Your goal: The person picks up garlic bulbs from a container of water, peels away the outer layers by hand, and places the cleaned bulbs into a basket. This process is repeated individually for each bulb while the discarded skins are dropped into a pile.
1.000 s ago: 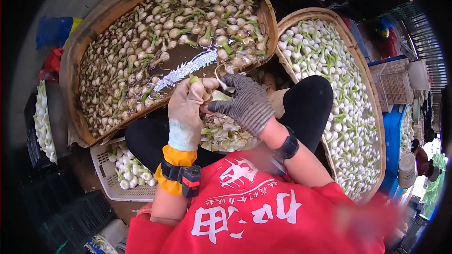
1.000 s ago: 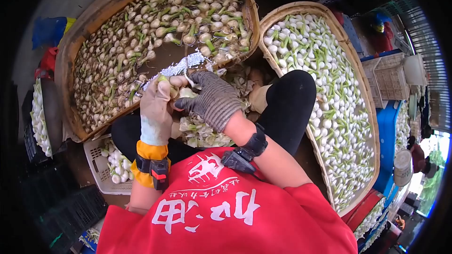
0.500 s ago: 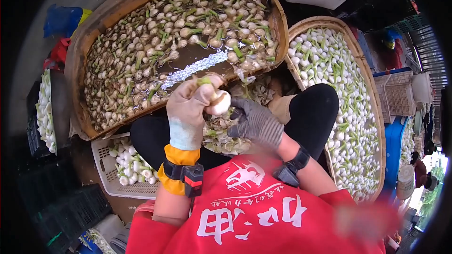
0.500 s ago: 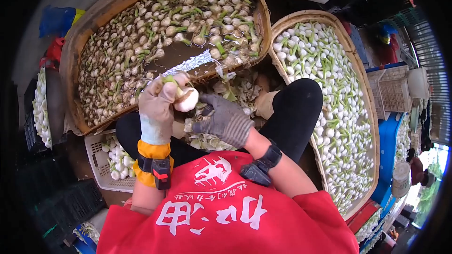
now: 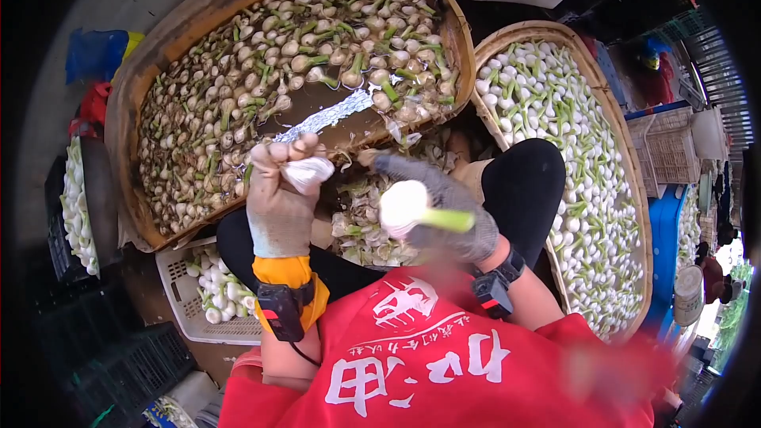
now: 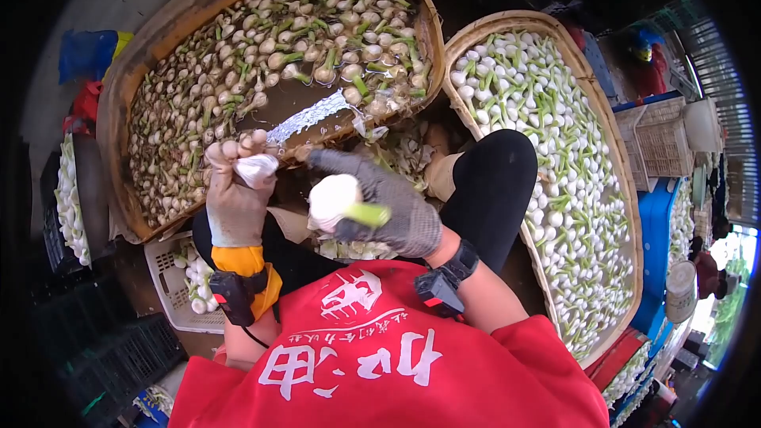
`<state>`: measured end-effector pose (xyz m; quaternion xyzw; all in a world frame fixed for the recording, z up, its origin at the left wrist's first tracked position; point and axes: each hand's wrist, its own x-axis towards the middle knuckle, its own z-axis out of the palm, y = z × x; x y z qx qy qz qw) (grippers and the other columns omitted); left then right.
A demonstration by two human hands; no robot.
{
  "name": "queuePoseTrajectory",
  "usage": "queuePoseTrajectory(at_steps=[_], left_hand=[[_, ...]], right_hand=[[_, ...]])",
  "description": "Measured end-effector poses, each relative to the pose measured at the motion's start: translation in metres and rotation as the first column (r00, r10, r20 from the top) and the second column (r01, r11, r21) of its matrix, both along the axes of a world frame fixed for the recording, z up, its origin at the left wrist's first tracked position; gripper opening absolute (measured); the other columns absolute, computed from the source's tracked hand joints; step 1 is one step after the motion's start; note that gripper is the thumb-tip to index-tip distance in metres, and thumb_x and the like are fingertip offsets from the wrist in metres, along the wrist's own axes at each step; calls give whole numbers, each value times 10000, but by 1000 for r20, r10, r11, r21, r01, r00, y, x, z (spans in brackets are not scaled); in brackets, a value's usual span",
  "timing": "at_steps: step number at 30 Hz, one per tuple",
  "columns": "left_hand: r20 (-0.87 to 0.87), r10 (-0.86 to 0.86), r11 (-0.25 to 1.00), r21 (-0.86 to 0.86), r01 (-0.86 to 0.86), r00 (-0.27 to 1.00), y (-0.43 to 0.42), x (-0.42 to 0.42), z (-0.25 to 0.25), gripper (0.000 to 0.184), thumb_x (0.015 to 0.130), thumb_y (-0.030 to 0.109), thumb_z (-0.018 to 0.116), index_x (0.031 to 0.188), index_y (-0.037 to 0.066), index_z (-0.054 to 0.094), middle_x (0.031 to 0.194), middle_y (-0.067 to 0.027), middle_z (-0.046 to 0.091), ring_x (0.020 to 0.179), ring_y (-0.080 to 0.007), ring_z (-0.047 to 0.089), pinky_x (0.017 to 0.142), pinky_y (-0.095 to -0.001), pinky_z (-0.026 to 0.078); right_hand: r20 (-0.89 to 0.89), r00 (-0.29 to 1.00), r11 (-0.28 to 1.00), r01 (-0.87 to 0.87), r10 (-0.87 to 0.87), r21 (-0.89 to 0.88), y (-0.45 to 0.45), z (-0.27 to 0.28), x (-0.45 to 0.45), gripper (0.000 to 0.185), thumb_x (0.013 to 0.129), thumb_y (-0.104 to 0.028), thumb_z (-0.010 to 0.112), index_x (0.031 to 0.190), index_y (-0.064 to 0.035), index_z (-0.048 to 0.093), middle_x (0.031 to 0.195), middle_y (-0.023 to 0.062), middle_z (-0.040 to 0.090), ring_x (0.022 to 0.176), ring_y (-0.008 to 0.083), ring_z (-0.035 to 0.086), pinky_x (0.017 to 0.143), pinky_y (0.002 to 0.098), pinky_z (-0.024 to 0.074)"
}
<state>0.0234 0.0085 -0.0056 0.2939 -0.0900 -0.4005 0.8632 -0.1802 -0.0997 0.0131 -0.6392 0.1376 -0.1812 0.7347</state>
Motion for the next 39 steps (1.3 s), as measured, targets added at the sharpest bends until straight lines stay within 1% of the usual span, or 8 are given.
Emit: queuePoseTrajectory(at_steps=[4,7,11,16,23,29,33,39], left_hand=[[286,-603,701,635,325,745,16,13,9,111,923,97,616,982,11,653,870,-57,671,824,-183,641,768,-334,519],[635,-740,655,756,-21,-219,27,4,-52,304,878,258,690,1067,24,655,898,-200,661,775,-331,650,711,-381,518],[474,-840,528,827,196,263,5,29,-90,169,903,170,629,880,11,680,858,-115,685,751,-245,643,681,-306,524],[613,-781,615,720,-321,-121,-100,75,-71,341,877,158,519,1199,73,594,1205,-142,623,1137,-328,572,1027,-386,426],[-44,-999,-48,929,-366,19,-245,77,-180,948,680,586,736,1363,-16,471,1320,-230,573,1225,-357,556,1009,-383,453],[242,-970,244,964,-104,-25,-239,91,-267,789,720,521,745,1215,-69,574,1194,-211,638,1063,-289,639,902,-374,504],[160,-985,145,575,805,63,-219,87,-245,354,946,350,584,967,-2,613,864,-25,634,736,-145,597,644,-262,474],[30,-975,83,968,-235,-219,-251,21,-184,648,779,555,682,1144,24,618,1044,-223,663,1028,-397,620,913,-418,485]], right_hand=[[409,627,671,255,-663,696,-51,8,-21,1181,678,-544,837,1484,59,218,903,2,507,743,94,455,686,246,416],[354,653,696,383,-669,608,-81,-13,-35,1080,772,-583,741,1492,32,222,1010,21,502,808,88,480,687,236,423],[-144,934,877,357,-328,320,-55,-30,-20,627,939,-532,568,1294,-15,570,836,-15,590,701,82,527,635,205,454],[-346,898,525,-163,-271,-835,-25,-94,-9,169,859,-203,670,984,-97,712,809,129,612,738,329,604,660,424,496],[-634,755,941,-68,-170,-333,-38,-80,-5,369,880,-236,644,1230,-122,630,1019,156,638,874,330,609,806,422,493],[-588,759,913,24,-281,-406,-50,-80,-9,352,886,-237,670,1192,-67,647,1006,146,660,889,315,628,790,394,510],[-554,779,937,117,-292,-330,-55,-84,2,350,877,-253,680,1169,-61,651,976,175,653,883,323,654,780,417,515],[-440,825,865,109,-353,-490,-40,-66,7,322,893,-265,636,1151,-73,651,978,166,659,922,350,631,826,437,500]])
